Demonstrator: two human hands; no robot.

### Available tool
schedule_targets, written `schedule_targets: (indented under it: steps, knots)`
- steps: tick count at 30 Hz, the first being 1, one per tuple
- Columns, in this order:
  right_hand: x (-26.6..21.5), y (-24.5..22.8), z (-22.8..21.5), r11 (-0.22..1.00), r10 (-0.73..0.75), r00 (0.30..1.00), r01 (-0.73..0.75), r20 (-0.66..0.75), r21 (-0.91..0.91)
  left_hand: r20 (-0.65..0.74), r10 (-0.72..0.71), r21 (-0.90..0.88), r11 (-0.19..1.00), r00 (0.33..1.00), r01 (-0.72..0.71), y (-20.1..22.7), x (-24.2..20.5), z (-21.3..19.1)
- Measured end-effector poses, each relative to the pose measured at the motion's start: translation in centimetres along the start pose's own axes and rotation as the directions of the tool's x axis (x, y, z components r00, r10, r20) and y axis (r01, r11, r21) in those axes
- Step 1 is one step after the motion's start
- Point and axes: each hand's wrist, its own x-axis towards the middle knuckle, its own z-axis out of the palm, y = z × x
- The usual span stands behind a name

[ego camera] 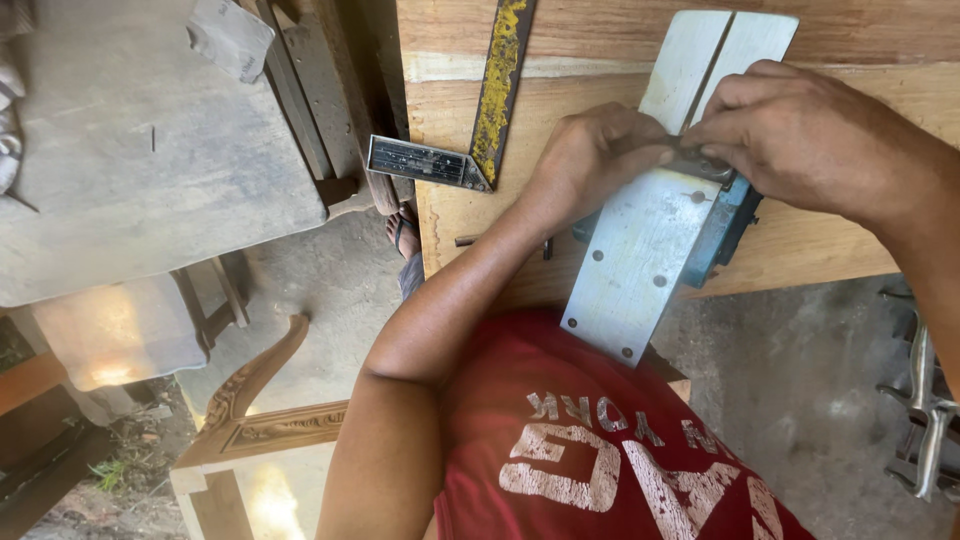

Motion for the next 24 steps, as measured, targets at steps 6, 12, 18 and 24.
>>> schedule_targets:
  steps: [6,12,18,24]
  knots:
    - [0.4,-0.6,-0.8,0.998,0.067,0.998,-0.067,0.017,-0.021,-0.141,0.096,0.078,0.993,0.985,-0.086,-0.3,-0.2,1.8]
    - [0.4,-1.1,-0.9,0.994,0.087,0.996,-0.086,0.025,-0.063,-0.184,0.197,0.055,0.980,0.963,-0.190,-0.8,-1.2,2.2]
    - [0.2,-1.1,-0.9,0.992,0.123,0.990,-0.122,0.067,-0.019,-0.151,-0.023,0.068,0.997,0.988,0.034,-0.5,-1.0,2.4]
    - [0.2,-0.9,-0.5,0.993,0.115,0.993,-0.114,0.027,-0.023,-0.180,0.188,0.054,0.982,0.966,-0.181,-0.1,-1.4,2.3]
